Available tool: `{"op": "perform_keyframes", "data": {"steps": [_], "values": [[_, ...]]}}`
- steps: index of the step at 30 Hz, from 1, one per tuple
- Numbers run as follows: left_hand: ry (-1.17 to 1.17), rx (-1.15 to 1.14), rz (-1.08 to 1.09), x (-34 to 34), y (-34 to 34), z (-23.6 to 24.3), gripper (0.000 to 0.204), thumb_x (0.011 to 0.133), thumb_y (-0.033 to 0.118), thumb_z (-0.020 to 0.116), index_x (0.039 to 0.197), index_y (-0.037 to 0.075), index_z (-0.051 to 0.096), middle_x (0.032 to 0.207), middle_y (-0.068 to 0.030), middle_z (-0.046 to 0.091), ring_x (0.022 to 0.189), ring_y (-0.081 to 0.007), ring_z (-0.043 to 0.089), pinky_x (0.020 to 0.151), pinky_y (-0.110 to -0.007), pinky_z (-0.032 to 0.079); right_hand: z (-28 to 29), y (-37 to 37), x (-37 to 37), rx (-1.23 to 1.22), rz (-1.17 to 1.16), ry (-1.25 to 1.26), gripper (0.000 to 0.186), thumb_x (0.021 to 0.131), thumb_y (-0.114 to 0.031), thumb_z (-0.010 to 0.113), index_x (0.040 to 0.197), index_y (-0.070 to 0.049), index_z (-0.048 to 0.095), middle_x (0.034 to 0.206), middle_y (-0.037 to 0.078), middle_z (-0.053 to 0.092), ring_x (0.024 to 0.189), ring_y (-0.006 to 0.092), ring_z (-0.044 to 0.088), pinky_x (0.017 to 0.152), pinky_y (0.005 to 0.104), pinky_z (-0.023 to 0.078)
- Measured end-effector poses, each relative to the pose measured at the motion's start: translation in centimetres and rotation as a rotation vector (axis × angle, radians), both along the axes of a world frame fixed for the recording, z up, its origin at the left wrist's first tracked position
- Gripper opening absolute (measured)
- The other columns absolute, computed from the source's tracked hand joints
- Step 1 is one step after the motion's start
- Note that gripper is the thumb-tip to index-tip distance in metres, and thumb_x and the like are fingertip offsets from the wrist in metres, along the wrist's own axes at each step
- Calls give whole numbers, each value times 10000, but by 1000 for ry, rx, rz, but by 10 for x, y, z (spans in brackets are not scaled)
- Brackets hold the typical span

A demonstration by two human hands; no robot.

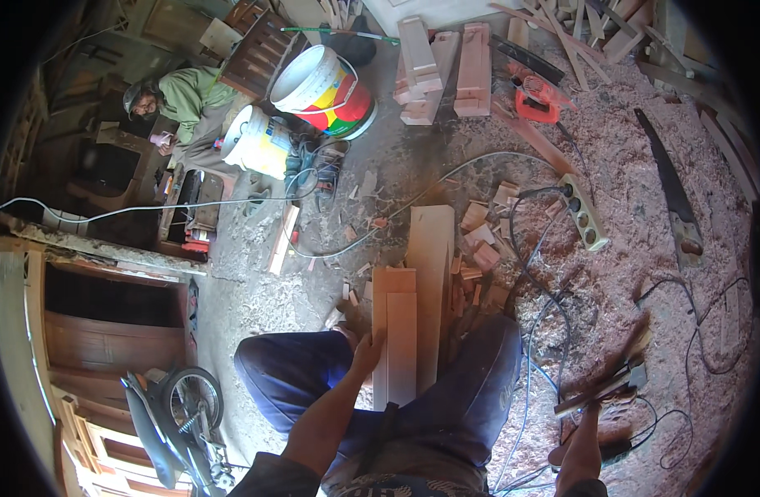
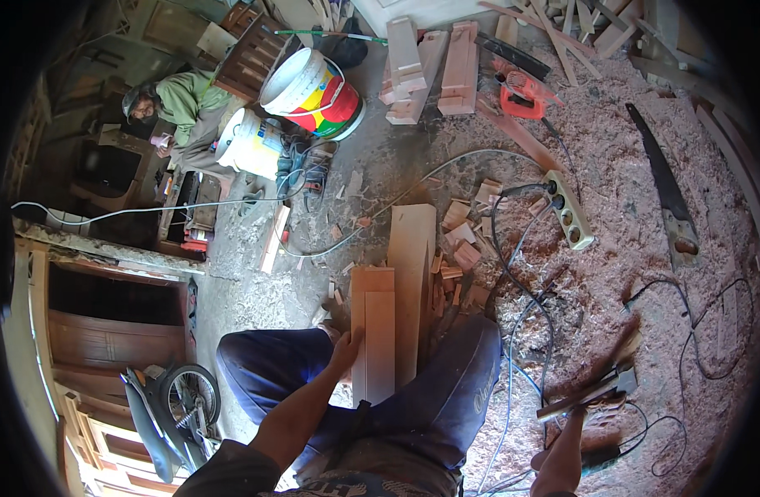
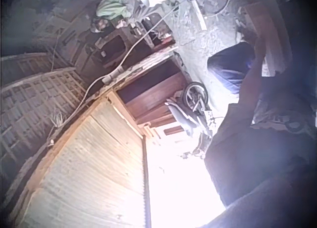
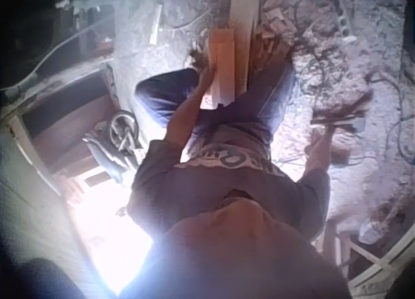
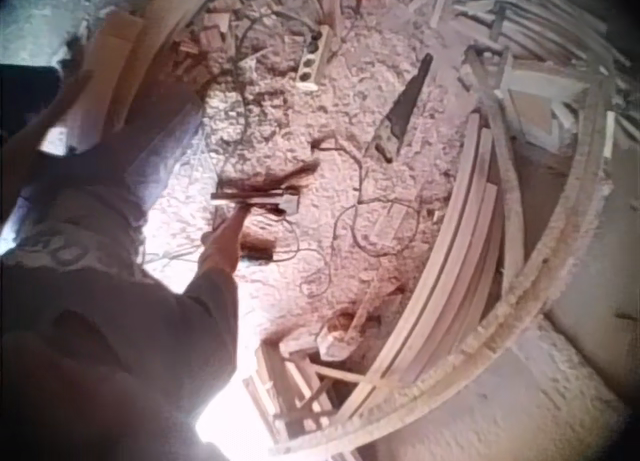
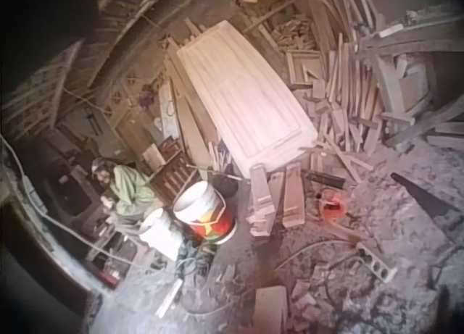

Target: The person uses a hammer and a chisel to carve a piece of wood while sitting on a workshop floor. They repeatedly strike the chisel with the hammer and shift the wood by hand.

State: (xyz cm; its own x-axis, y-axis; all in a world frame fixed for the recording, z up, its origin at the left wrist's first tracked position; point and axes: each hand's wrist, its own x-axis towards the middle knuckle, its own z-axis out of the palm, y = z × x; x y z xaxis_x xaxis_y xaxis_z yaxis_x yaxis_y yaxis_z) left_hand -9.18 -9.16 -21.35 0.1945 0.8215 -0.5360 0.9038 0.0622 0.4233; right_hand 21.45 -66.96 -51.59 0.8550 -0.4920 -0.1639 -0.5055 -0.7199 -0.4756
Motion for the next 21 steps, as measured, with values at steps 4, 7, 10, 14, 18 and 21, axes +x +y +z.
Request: {"op": "perform_keyframes", "data": {"steps": [4, 7, 10, 14, 18, 21], "values": [[-79, 64, 181, -16, -17, -18, 661, 1004, 607, 472, 1041, -26, 658, 909, -162, 667, 867, -243, 625, 767, -396, 489, 3, 7, -3, 26, 6, -4, 391, 1064, -301, 417, 1128, -16, 677, 1104, 244, 662, 971, 334, 632, 821, 427, 526], [-73, 9, 249, -31, -16, -38, 741, 1002, 638, 413, 1138, -44, 668, 1057, -257, 702, 1037, -356, 676, 873, -441, 498, 5, 11, -4, 31, 36, -12, 388, 1063, -300, 419, 1129, -15, 675, 1103, 243, 662, 971, 334, 632, 820, 427, 526], [-62, 111, 157, -6, -18, -44, 795, 1006, 655, 345, 1134, -57, 675, 1056, -310, 689, 1076, -432, 657, 892, -486, 484, 8, 6, -6, 19, 38, -20, 385, 1062, -298, 421, 1131, -15, 673, 1102, 242, 662, 971, 334, 632, 820, 427, 526], [-22, 153, 107, 7, -13, -47, 868, 990, 693, 299, 1148, -82, 657, 1040, -358, 668, 1107, -499, 619, 929, -520, 467, 8, 13, 4, 33, 60, -35, 381, 1061, -296, 424, 1133, -14, 671, 1102, 241, 661, 970, 334, 631, 819, 427, 526], [-54, 132, -23, 70, 4, -30, 935, 961, 741, 308, 1125, -115, 644, 1063, -377, 652, 1133, -521, 593, 961, -539, 454, 7, 10, 1, 35, 52, -35, 377, 1059, -294, 427, 1135, -14, 669, 1101, 239, 661, 970, 334, 631, 818, 427, 526], [55, 148, -34, 117, 3, -21, 947, 944, 762, 323, 1100, -111, 655, 1105, -377, 642, 1155, -517, 583, 973, -557, 443, 9, 15, -1, 42, 54, -46, 375, 1058, -292, 429, 1136, -14, 668, 1100, 238, 660, 970, 334, 631, 817, 427, 526]]}}
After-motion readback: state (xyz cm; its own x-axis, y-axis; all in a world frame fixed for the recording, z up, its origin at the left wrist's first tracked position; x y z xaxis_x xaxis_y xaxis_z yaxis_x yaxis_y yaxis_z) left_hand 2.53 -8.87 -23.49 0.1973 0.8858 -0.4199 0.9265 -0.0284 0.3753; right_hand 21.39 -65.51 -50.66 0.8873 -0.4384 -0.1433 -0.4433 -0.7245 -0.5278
